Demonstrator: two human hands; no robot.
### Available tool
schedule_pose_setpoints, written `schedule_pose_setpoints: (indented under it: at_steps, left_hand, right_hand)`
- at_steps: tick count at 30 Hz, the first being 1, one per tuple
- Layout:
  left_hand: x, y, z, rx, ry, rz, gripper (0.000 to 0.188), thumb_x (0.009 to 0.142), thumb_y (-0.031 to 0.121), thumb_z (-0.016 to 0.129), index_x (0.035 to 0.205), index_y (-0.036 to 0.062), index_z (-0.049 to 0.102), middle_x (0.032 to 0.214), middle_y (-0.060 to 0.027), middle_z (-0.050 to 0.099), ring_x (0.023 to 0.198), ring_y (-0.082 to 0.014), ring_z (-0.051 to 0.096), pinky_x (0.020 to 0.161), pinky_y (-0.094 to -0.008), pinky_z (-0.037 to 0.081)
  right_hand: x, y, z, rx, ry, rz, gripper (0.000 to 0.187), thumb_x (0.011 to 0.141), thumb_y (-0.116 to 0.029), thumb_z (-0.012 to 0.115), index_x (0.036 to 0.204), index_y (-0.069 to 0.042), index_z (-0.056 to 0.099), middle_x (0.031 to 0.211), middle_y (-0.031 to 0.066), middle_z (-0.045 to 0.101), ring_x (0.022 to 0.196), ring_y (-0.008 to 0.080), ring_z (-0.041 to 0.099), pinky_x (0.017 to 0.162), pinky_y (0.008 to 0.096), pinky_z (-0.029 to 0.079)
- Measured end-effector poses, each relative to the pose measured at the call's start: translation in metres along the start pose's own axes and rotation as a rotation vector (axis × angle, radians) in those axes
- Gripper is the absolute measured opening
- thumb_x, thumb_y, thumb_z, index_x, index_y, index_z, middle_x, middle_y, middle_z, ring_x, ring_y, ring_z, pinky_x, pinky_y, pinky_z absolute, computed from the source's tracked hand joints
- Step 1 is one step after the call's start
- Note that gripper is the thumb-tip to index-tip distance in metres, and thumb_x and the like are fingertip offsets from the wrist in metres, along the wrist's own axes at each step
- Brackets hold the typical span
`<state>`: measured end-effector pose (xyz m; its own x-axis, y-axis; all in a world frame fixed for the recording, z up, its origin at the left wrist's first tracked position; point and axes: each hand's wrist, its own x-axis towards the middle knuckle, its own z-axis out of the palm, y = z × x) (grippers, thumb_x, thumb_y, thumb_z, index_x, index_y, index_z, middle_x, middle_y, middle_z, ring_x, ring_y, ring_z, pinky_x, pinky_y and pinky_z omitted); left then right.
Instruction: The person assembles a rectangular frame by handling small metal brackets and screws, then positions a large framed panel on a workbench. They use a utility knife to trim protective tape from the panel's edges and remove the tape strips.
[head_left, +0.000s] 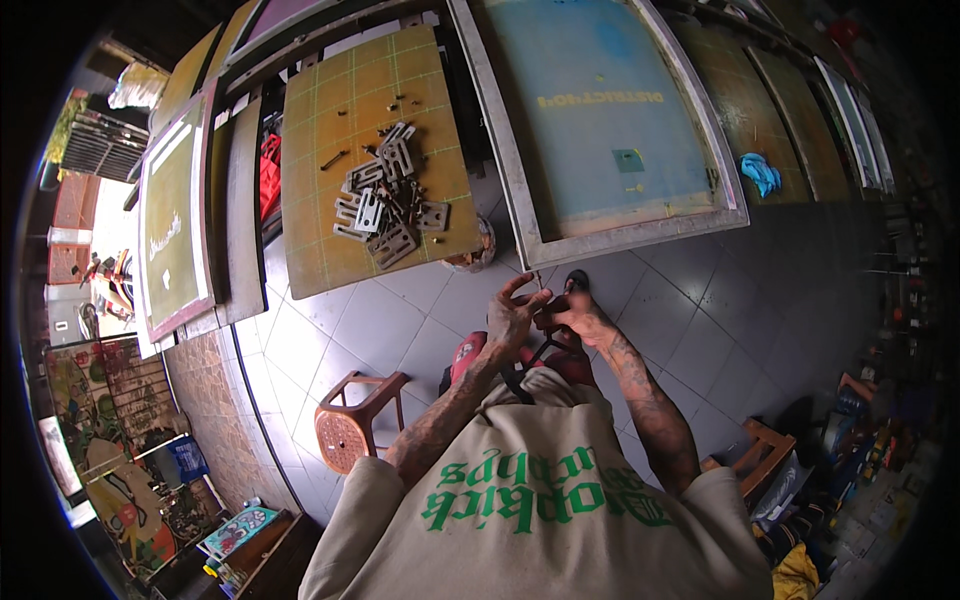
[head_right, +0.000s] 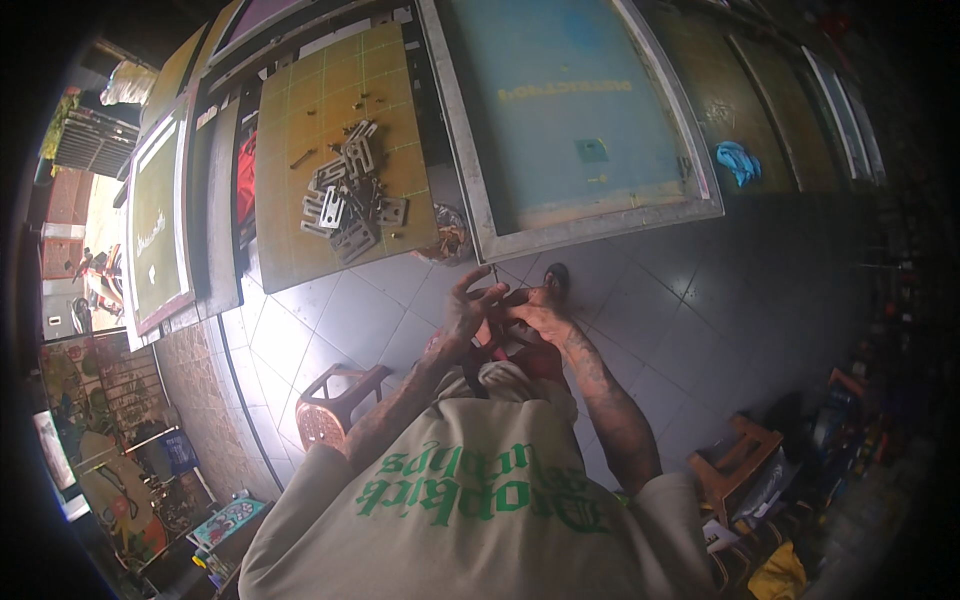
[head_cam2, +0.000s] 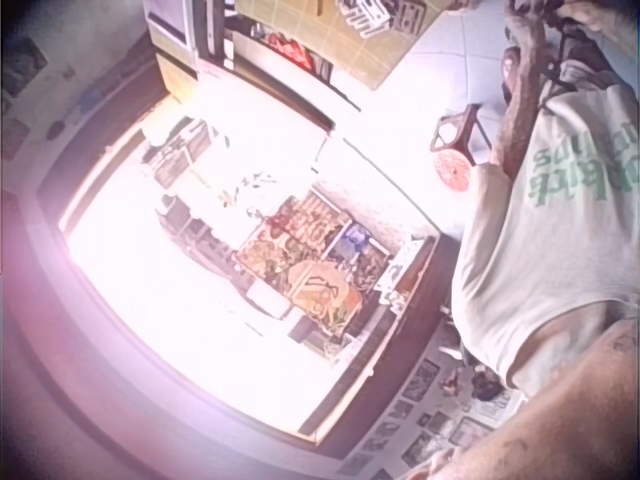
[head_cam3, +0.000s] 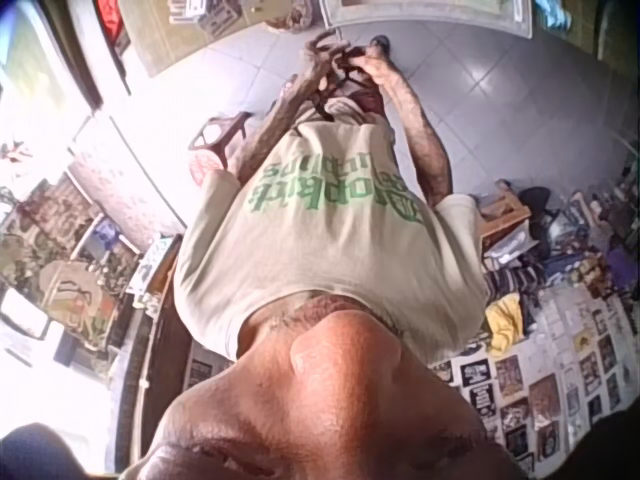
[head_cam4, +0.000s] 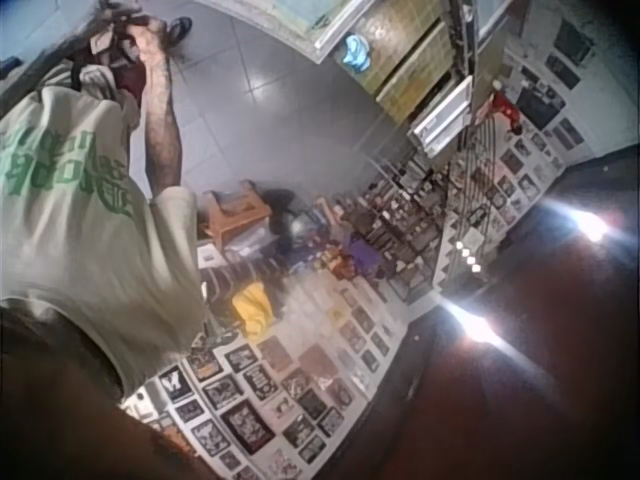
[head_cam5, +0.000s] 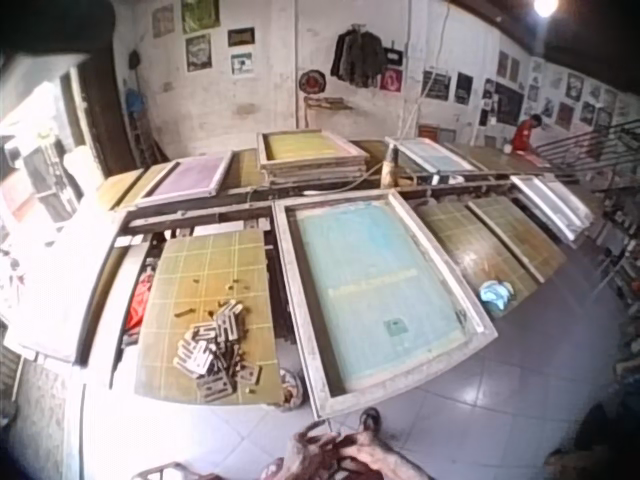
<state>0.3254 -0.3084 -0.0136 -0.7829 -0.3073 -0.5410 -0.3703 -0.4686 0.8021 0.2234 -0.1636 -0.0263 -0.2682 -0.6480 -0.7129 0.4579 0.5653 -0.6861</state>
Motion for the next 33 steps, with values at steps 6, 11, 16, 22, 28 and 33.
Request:
schedule_pose_setpoints:
  at_steps: [6, 11, 16, 22, 28, 33]
  left_hand:
    - [-0.006, 0.003, -0.003, -0.296, -0.078, 0.001, 0.072, 0.09, 0.02, 0.067, 0.144, 0.001, 0.025, 0.108, -0.0146, 0.067, 0.081, -0.018, 0.067, 0.07, -0.0302, 0.053]
    - [0.0, -0.006, -0.004, -0.116, -0.016, 0.064, 0.076, 0.087, 0.022, 0.071, 0.143, 0.0002, 0.025, 0.108, -0.0152, 0.067, 0.086, -0.0166, 0.065, 0.07, -0.0296, 0.052]
    - [0.005, -0.007, -0.01, -0.047, -0.058, 0.02, 0.075, 0.086, 0.023, 0.073, 0.141, -0.0013, 0.028, 0.106, -0.0164, 0.068, 0.088, -0.0159, 0.064, 0.072, -0.0279, 0.052]
    - [-0.002, 0.002, 0.0, -0.262, -0.034, 0.012, 0.065, 0.084, 0.017, 0.074, 0.135, -0.002, 0.039, 0.11, -0.018, 0.067, 0.088, -0.0171, 0.065, 0.077, -0.0293, 0.052]
    - [0.007, -0.006, -0.004, 0.012, 0.024, 0.017, 0.07, 0.085, 0.017, 0.072, 0.139, -0.0039, 0.033, 0.109, -0.0186, 0.067, 0.091, -0.0191, 0.066, 0.074, -0.0298, 0.053]
    - [-0.002, 0.006, -0.001, -0.201, -0.036, 0.027, 0.071, 0.087, 0.019, 0.071, 0.14, -0.005, 0.03, 0.108, -0.0182, 0.067, 0.093, -0.0223, 0.066, 0.081, -0.0316, 0.054]
  right_hand:
    - [0.003, 0.001, -0.001, 0.559, -0.312, -0.023, 0.02, 0.091, -0.01, 0.061, 0.106, 0.003, 0.064, 0.106, 0.0137, 0.068, 0.102, 0.0214, 0.066, 0.084, 0.0318, 0.055]
    - [0.011, 0.015, -0.006, 0.435, -0.242, -0.099, 0.024, 0.092, -0.011, 0.061, 0.111, 0.003, 0.061, 0.102, 0.0139, 0.069, 0.094, 0.0229, 0.069, 0.081, 0.034, 0.057]
    - [0.011, 0.013, -0.001, 0.244, -0.098, -0.123, 0.024, 0.092, -0.011, 0.06, 0.112, 0.003, 0.062, 0.104, 0.0112, 0.067, 0.094, 0.0206, 0.067, 0.085, 0.0319, 0.055]
    - [0.0, 0.003, -0.001, 0.499, -0.257, -0.071, 0.021, 0.09, -0.007, 0.062, 0.108, 0.003, 0.064, 0.102, 0.0122, 0.069, 0.089, 0.0228, 0.069, 0.084, 0.0331, 0.058]
    - [0.013, 0.017, -0.006, 0.284, -0.135, -0.147, 0.022, 0.089, -0.005, 0.063, 0.109, 0.003, 0.063, 0.102, 0.0117, 0.069, 0.093, 0.0226, 0.068, 0.085, 0.0338, 0.057]
    - [0.008, 0.011, -0.01, 0.366, -0.228, -0.086, 0.025, 0.086, -0.003, 0.064, 0.111, 0.002, 0.064, 0.106, 0.0105, 0.067, 0.099, 0.0192, 0.065, 0.088, 0.0306, 0.052]
